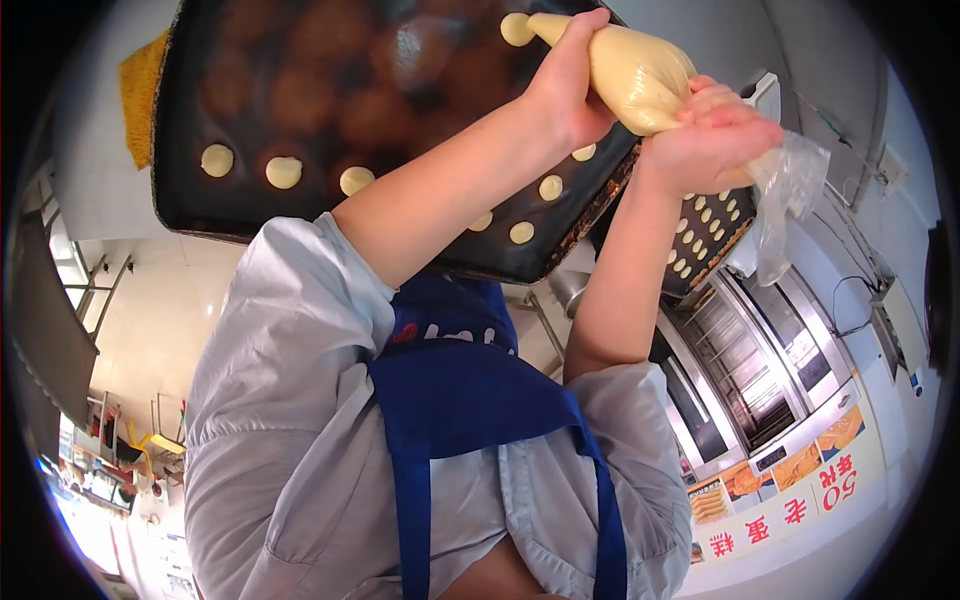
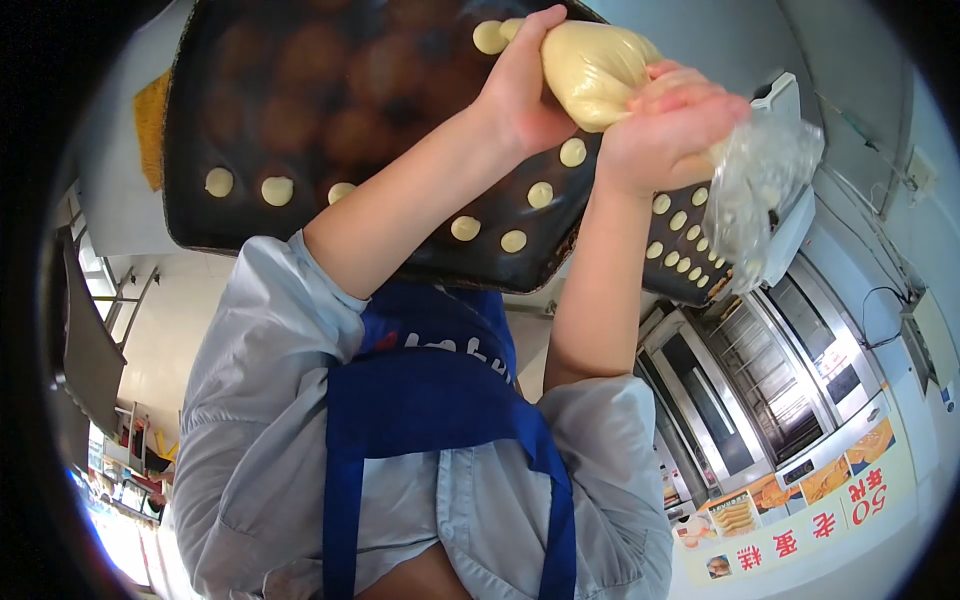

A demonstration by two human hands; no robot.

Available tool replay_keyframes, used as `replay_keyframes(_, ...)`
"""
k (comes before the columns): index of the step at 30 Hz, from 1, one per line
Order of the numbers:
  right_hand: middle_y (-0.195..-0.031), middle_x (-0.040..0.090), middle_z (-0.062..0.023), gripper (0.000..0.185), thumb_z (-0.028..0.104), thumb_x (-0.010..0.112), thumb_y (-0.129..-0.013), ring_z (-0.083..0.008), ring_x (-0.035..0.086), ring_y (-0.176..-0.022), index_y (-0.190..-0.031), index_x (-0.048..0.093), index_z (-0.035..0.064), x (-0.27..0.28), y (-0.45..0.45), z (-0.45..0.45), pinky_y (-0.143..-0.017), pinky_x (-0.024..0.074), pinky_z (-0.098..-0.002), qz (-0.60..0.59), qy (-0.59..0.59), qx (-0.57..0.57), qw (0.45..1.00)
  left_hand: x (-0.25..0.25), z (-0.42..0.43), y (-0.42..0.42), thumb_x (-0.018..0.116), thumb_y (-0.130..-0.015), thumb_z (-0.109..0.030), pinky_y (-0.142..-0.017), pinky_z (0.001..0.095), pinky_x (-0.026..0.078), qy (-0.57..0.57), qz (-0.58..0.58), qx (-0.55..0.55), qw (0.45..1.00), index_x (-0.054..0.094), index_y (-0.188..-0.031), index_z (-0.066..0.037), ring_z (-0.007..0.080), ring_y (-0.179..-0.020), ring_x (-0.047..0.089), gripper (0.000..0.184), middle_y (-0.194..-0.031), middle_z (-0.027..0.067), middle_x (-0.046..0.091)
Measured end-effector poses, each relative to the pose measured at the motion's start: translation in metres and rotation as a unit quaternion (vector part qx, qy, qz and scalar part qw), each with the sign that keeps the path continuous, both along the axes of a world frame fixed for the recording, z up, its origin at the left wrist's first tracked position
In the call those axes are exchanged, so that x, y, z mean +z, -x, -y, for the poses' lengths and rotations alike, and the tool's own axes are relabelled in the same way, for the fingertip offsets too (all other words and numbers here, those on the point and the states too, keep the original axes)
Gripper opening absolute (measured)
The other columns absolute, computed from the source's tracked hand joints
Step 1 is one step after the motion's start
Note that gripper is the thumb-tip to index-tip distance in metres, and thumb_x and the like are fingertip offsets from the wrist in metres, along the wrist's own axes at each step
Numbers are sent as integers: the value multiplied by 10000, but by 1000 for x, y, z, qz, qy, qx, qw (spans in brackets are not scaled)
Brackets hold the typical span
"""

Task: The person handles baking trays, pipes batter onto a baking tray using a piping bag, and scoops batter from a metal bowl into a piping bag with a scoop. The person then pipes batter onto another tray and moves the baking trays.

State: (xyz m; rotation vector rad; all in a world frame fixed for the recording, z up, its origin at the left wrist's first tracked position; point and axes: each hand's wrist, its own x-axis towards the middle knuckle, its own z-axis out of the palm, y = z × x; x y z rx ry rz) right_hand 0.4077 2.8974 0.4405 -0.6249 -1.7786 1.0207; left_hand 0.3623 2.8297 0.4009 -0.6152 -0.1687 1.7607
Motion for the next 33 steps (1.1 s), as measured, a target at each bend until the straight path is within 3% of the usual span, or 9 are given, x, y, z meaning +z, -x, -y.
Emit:
replay_keyframes(6, -435, 335, 8, 523, 436, 266, -979, -121, 324, -390, -556, 331, 134, 2, 12, 4, -570, 416, -315, -86, 128, 169, 973, 24, 24, 20, 468, -905, -433, -988, 404, 385, 133, -44, 44, 989, 494, -1167, -17, 273, -1095, 526, 493, -1152, 143, 566)
replay_keyframes(12, -435, 311, 10, 509, 400, 333, -973, -117, 313, -392, -549, 318, 119, -8, 45, 27, -522, 358, -287, 20, 71, 122, 990, -13, 30, 34, 403, -896, -476, -1024, 426, 338, 128, -49, 42, 990, 462, -1209, -9, 286, -1159, 483, 565, -1232, 148, 512)
replay_keyframes(20, -503, 363, -2, 439, 338, 381, -974, -118, 326, -427, -599, 332, 115, -9, 56, 33, -499, 347, -282, -54, 117, 89, 988, -17, 28, 42, 425, -894, -464, -1032, 430, 331, 103, 4, 22, 994, 462, -1217, 2, 298, -1156, 487, 568, -1234, 155, 521)
replay_keyframes(22, -510, 348, 3, 431, 370, 363, -977, -123, 323, -454, -626, 326, 122, -8, 50, 35, -548, 372, -295, -46, 33, 96, 994, -10, 31, 50, 438, -896, -447, -1026, 434, 340, 105, 8, 8, 994, 469, -1203, 2, 296, -1148, 494, 545, -1219, 156, 528)
replay_keyframes(23, -577, 454, -34, 443, 418, 332, -975, -164, 466, -579, -677, 406, 99, -6, 43, 34, -680, 422, -331, -31, 1, 140, 990, -5, 35, 53, 437, -897, -444, -1025, 434, 342, 102, -2, 13, 995, 471, -1197, 2, 297, -1146, 494, 539, -1211, 159, 531)
replay_keyframes(26, -747, 580, -113, 478, 440, 287, -975, -246, 558, -809, -765, 487, 59, 5, 66, 63, -848, 413, -383, -71, -92, 57, 992, 25, 60, 64, 430, -905, -427, -1007, 440, 358, 106, -38, 27, 993, 473, -1176, -1, 299, -1127, 505, 506, -1196, 167, 532)
replay_keyframes(27, -893, 616, -155, 456, 367, 235, -997, -313, 566, -916, -821, 485, 30, 4, 63, 68, -944, 372, -402, -55, 15, 93, 994, 28, 64, 64, 427, -906, -430, -1007, 438, 357, 112, -48, 37, 992, 472, -1176, -7, 293, -1128, 502, 504, -1195, 159, 530)
replay_keyframes(30, -968, 626, -191, 464, 368, 206, -996, -329, 568, -992, -817, 476, 35, 2, 60, 61, -999, 325, -441, 9, 5, 189, 982, 22, 67, 72, 419, -909, -443, -1012, 432, 350, 119, -61, 52, 990, 464, -1185, -13, 278, -1134, 492, 513, -1198, 147, 524)
replay_keyframes(33, -811, 648, -186, 462, 362, 192, -994, -317, 597, -975, -730, 432, 69, 2, 76, 66, -1031, 292, -471, -24, 138, 176, 974, 9, 70, 82, 410, -908, -465, -1021, 427, 338, 124, -71, 72, 987, 449, -1204, -9, 267, -1148, 478, 545, -1211, 141, 513)
